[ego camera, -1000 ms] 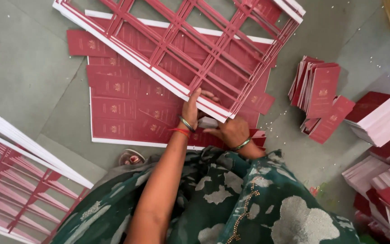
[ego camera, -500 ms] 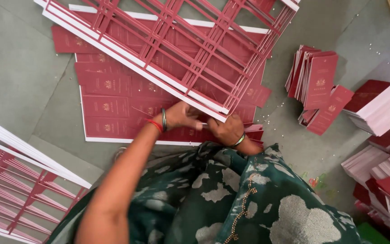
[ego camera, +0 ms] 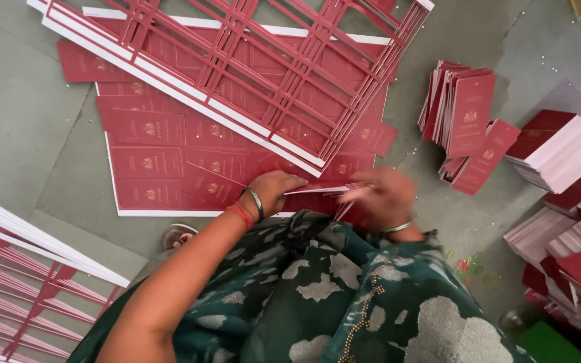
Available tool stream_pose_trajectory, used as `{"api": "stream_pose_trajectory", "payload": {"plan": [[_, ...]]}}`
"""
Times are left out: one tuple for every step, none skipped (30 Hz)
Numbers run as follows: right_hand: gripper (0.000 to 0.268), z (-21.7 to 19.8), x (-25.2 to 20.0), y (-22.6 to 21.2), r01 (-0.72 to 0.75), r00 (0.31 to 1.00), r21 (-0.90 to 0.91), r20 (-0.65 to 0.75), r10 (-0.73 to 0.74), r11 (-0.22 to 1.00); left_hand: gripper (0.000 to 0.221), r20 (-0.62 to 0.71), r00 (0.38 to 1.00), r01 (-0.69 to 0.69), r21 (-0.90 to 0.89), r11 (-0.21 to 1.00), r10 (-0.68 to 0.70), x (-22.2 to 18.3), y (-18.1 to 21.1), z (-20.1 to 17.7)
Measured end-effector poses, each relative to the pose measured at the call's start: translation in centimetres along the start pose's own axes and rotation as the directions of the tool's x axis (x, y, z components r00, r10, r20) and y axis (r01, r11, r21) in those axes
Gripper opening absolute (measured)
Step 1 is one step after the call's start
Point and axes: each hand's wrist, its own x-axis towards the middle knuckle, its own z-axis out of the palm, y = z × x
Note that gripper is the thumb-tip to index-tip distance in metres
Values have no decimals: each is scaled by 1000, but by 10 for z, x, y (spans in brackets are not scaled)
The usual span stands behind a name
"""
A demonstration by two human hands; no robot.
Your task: The person sits on the floor and separates die-cut red printed cards from large printed sheets, pressing each card out of its cut frame by hand. The removed cards are stacked in piles beside the sheets, and finished frames are set aside.
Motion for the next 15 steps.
{"api": "stream_pose_trajectory", "payload": {"plan": [[45, -2, -7, 29, 1, 1000, -2, 3, -1, 1000, 54, -2, 1000, 0, -3, 1000, 0, 1, -2, 0], [34, -6, -18, 57, -301, 953, 112, 35, 299, 947, 52, 10, 1000, 6, -24, 1000, -6, 1, -3, 0], [34, -10, -28, 85, -573, 819, 211, 97, 566, 792, 51, 21, 1000, 13, -44, 999, -12, 1, -3, 0], [34, -15, -27, 87, -574, 817, 207, 92, 569, 792, 51, 23, 1000, 7, -46, 999, -6, 3, -2, -1], [33, -20, -26, 88, -589, 808, 211, 181, 561, 780, 51, 20, 1000, 8, -49, 999, -7, 5, -1, -2], [34, -24, -23, 90, -599, 795, 218, 275, 540, 771, 50, 11, 1000, 16, -48, 999, -15, 5, 1, -4], [34, -17, -17, 78, -595, 798, 219, 277, 535, 773, 50, 6, 1000, 18, -47, 999, -17, 7, 1, -8], [47, -12, -18, 62, -281, 931, 132, 279, 236, 951, 48, 7, 1000, 19, -51, 999, -19, 6, 4, -9], [65, -7, -18, 47, 78, 946, 52, 312, -90, 996, 45, 8, 1000, 20, -56, 998, -20, 6, 6, -11], [65, 5, -27, 46, 73, 947, 48, 311, -84, 996, 45, 12, 1000, 16, -59, 998, -15, 8, 7, -11], [73, 16, -35, 45, 107, 932, 4, 348, -102, 994, 41, 25, 999, 32, -58, 998, -30, 9, 8, -11], [81, 29, -41, 46, 151, 914, -32, 385, -128, 988, 37, 30, 998, 52, -52, 997, -51, 11, 8, -13], [81, 31, -40, 44, 155, 914, -31, 385, -131, 987, 37, 27, 998, 53, -50, 997, -52, 12, 8, -13], [83, 34, -42, 40, 139, 919, -8, 373, -126, 990, 36, 28, 997, 73, -51, 996, -71, 10, 9, -13], [86, 37, -45, 36, 124, 925, 14, 361, -121, 992, 35, 29, 995, 93, -53, 994, -91, 9, 10, -14]]}}
